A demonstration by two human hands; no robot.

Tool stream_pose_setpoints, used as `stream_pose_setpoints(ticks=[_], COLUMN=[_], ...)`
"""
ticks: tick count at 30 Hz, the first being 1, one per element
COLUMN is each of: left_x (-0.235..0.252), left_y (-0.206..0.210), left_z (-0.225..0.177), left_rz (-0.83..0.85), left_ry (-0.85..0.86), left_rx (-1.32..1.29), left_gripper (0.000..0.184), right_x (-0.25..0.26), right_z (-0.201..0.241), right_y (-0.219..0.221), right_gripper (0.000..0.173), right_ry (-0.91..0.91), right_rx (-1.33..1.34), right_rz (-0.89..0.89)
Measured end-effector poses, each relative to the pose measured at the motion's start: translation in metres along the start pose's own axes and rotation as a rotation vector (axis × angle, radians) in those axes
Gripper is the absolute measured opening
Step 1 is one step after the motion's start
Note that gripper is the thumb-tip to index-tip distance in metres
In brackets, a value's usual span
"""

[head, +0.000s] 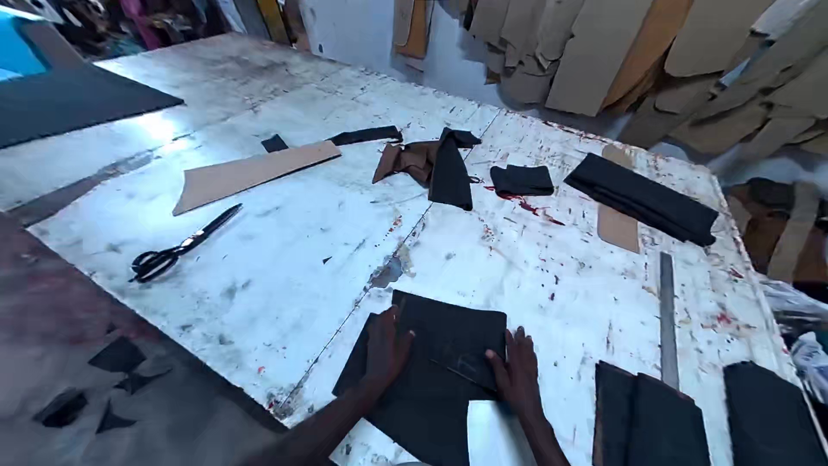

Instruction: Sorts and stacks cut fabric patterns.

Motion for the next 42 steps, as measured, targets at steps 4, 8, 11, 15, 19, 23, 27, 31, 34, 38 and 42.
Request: stream_pose_setpoints(ticks=[4, 8, 11, 15, 19, 23, 27, 31, 34, 38, 42], left_x=[-0.011, -0.009, -0.01, -0.014, -0.013, -0.012, -0.021, -0.027, -0.034, -0.034, -0.034], left_y=[0.011, -0.012, -0.036, -0.043, -0.026, -0.017, -0.034, -0.05, -0.055, -0.053, -0.058], left_z=[0.004, 0.016, 0.033, 0.031, 0.017, 0.011, 0.026, 0.047, 0.047, 0.046, 0.035], left_rz=[-0.018, -0.104, -0.145, -0.142, -0.05, -0.095, -0.16, -0.122, -0.067, 0.029, 0.035], left_ry=[0.08, 0.132, 0.084, 0.074, 0.105, 0.112, 0.005, -0.131, -0.236, -0.317, -0.293], left_rx=[0.089, 0.17, 0.182, 0.178, -0.009, 0.089, 0.085, 0.0, 0.027, 0.019, -0.156], left_gripper=[0.068, 0.061, 0.063, 0.057, 0.058, 0.057, 0.064, 0.07, 0.069, 0.05, 0.038], right_x=[0.003, 0.014, 0.018, 0.019, 0.019, 0.014, 0.019, 0.024, 0.024, 0.035, 0.045], right_z=[0.019, 0.05, 0.05, 0.039, 0.034, 0.003, -0.006, 0.01, 0.031, 0.051, 0.043], right_y=[-0.003, -0.003, 0.022, 0.038, 0.002, -0.014, -0.008, -0.01, -0.018, -0.04, -0.057], right_gripper=[0.078, 0.078, 0.082, 0.085, 0.074, 0.073, 0.059, 0.029, 0.032, 0.029, 0.027], right_ry=[-0.098, -0.218, -0.245, -0.224, -0.16, 0.152, 0.338, 0.322, 0.286, 0.255, 0.316], right_rx=[-0.055, -0.138, -0.236, -0.267, 0.001, 0.148, 0.33, 0.419, 0.503, 0.66, 0.813], right_rz=[-0.054, -0.051, -0.009, 0.089, -0.062, 0.035, 0.257, 0.266, 0.251, 0.179, 0.114])
Point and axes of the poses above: each hand's wrist, its own x-axis towards the middle knuckle, its own y-axis out of the palm, z = x × y, the point moved 6 cm from there along x, towards the middle knuckle, and after that the axes turned 11 degrees about -x, right-handed, at the moved point
